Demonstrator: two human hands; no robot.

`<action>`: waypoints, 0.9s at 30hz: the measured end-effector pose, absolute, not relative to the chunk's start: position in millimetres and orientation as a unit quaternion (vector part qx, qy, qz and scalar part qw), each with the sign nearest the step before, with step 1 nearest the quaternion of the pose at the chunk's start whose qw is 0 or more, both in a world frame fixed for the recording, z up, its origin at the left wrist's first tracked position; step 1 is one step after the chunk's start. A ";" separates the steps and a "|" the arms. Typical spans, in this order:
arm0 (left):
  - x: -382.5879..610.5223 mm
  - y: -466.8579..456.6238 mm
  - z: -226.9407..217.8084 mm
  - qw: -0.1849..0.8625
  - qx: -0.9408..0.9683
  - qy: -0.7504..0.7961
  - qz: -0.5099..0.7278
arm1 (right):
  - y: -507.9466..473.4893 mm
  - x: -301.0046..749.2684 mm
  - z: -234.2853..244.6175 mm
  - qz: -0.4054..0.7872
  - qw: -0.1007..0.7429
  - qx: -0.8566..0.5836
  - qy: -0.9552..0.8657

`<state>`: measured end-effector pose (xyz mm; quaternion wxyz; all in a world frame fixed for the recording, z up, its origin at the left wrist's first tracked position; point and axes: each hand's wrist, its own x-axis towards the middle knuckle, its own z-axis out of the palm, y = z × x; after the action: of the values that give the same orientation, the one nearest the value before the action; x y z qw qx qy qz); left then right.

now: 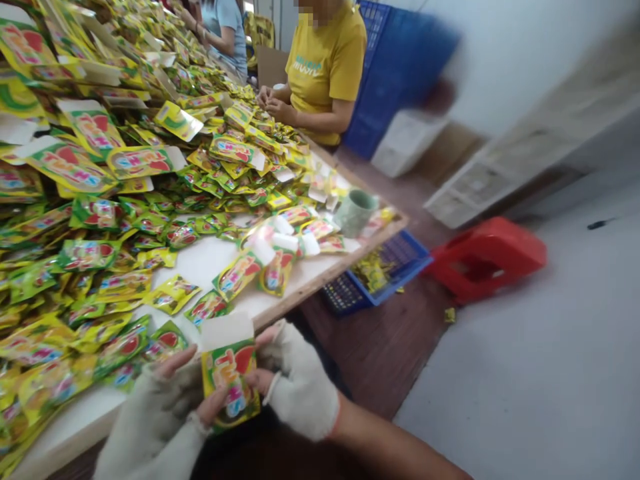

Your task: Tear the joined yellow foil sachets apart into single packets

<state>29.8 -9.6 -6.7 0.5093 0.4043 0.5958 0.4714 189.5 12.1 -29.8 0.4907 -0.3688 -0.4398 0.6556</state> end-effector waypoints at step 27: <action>44.9 -6.2 -33.7 0.616 0.508 0.540 0.265 | -19.0 244.3 -60.4 0.655 0.311 -0.445 -0.526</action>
<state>44.9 -6.2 -33.7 0.6164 0.5077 0.5404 0.2651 244.3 -19.0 -60.4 0.3112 -0.4445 -0.5258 0.6550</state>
